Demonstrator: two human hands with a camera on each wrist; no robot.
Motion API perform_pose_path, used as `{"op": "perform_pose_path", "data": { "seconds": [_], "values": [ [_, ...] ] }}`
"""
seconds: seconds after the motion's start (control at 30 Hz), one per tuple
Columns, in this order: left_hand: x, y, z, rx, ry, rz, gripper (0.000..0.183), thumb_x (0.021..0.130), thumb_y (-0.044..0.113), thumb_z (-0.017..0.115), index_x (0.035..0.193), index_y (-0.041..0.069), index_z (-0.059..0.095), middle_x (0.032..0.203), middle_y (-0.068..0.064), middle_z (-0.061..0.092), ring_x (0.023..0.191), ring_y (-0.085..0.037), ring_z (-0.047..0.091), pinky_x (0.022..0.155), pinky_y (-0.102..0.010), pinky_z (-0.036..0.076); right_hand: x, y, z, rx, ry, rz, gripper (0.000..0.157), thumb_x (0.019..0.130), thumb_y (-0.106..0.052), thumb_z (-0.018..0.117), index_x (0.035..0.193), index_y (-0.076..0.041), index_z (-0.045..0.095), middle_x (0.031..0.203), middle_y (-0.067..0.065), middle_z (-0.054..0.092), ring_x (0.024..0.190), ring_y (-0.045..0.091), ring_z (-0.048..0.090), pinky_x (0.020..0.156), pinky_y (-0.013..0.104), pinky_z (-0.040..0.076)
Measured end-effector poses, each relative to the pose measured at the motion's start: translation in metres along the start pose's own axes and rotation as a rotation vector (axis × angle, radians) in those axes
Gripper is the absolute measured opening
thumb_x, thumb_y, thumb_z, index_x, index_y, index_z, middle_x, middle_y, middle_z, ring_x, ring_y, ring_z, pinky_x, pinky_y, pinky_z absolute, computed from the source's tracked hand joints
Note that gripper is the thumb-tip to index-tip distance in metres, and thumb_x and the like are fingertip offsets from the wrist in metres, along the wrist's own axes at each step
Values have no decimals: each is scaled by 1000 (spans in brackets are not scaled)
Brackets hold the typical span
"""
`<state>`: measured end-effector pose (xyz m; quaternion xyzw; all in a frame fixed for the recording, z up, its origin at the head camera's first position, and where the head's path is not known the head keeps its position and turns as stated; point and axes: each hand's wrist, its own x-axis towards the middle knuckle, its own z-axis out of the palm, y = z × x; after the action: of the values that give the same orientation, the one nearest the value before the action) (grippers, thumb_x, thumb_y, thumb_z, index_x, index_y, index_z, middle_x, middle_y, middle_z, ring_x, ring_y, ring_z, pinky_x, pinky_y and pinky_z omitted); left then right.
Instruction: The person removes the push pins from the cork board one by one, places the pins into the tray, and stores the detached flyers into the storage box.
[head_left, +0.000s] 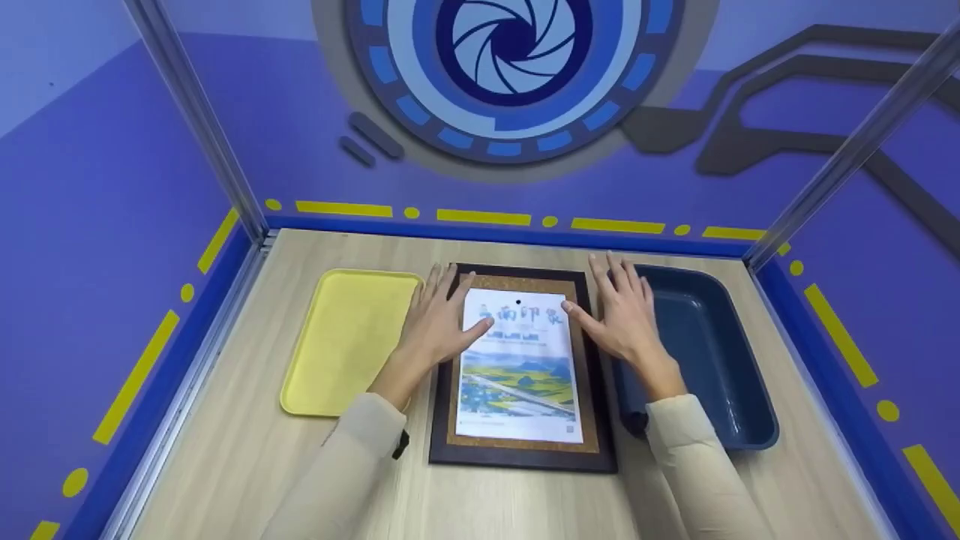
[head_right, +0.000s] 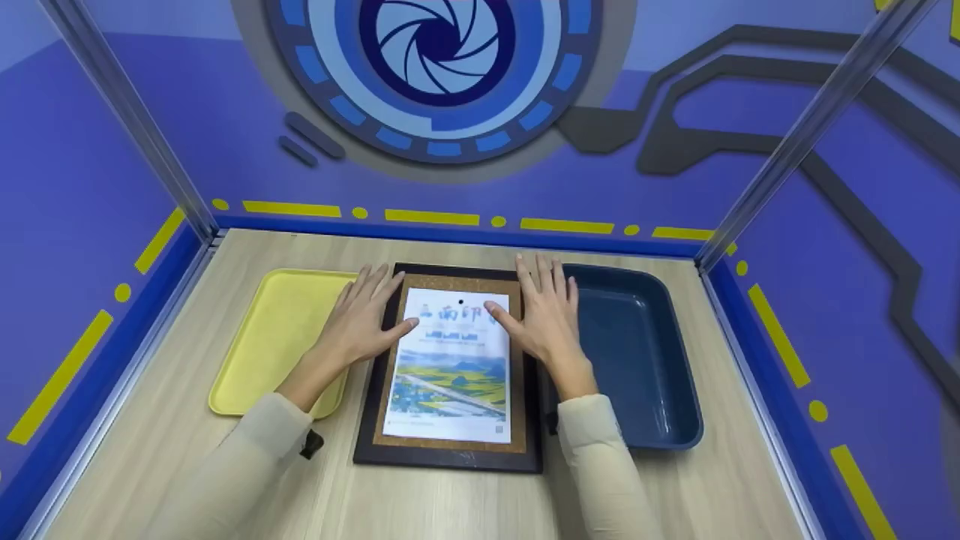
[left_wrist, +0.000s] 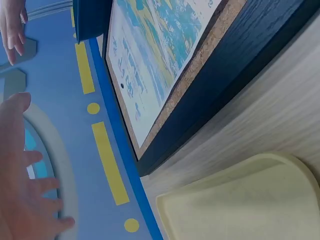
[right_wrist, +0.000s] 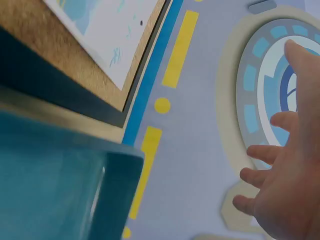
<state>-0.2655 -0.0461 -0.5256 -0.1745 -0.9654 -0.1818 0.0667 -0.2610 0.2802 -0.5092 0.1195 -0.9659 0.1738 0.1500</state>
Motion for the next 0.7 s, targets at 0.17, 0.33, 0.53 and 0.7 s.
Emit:
{"op": "perform_pose_path", "data": {
  "seconds": [0.17,0.33,0.53,0.7],
  "values": [
    [9,-1,10,-78,76,79,79,92,66,51,155,22,35,157,-5,36,148,-27,24,118,-49,23,-17,-13,23,220,6,16,86,89,-62,61,158,-26,25,163,7,21,148,36,19,111,68,18],
    [19,4,41,-131,117,49,68,94,59,56,145,15,50,145,-6,50,136,-25,43,112,-44,36,-51,-28,71,210,-6,-30,84,90,-61,60,156,-18,33,160,10,30,144,38,29,110,65,26],
    [36,11,87,-292,71,40,56,92,48,67,135,13,60,133,-4,56,127,-25,51,106,-45,42,-83,-23,106,69,-70,-32,88,86,-70,58,154,-18,39,160,12,30,145,41,27,110,67,23],
    [51,8,109,-388,72,-16,46,88,35,75,126,12,65,122,-2,60,117,-22,55,100,-41,46,-92,-21,112,9,-146,-18,96,81,-79,54,154,-20,38,161,14,26,148,41,20,112,68,17]
  ]
}}
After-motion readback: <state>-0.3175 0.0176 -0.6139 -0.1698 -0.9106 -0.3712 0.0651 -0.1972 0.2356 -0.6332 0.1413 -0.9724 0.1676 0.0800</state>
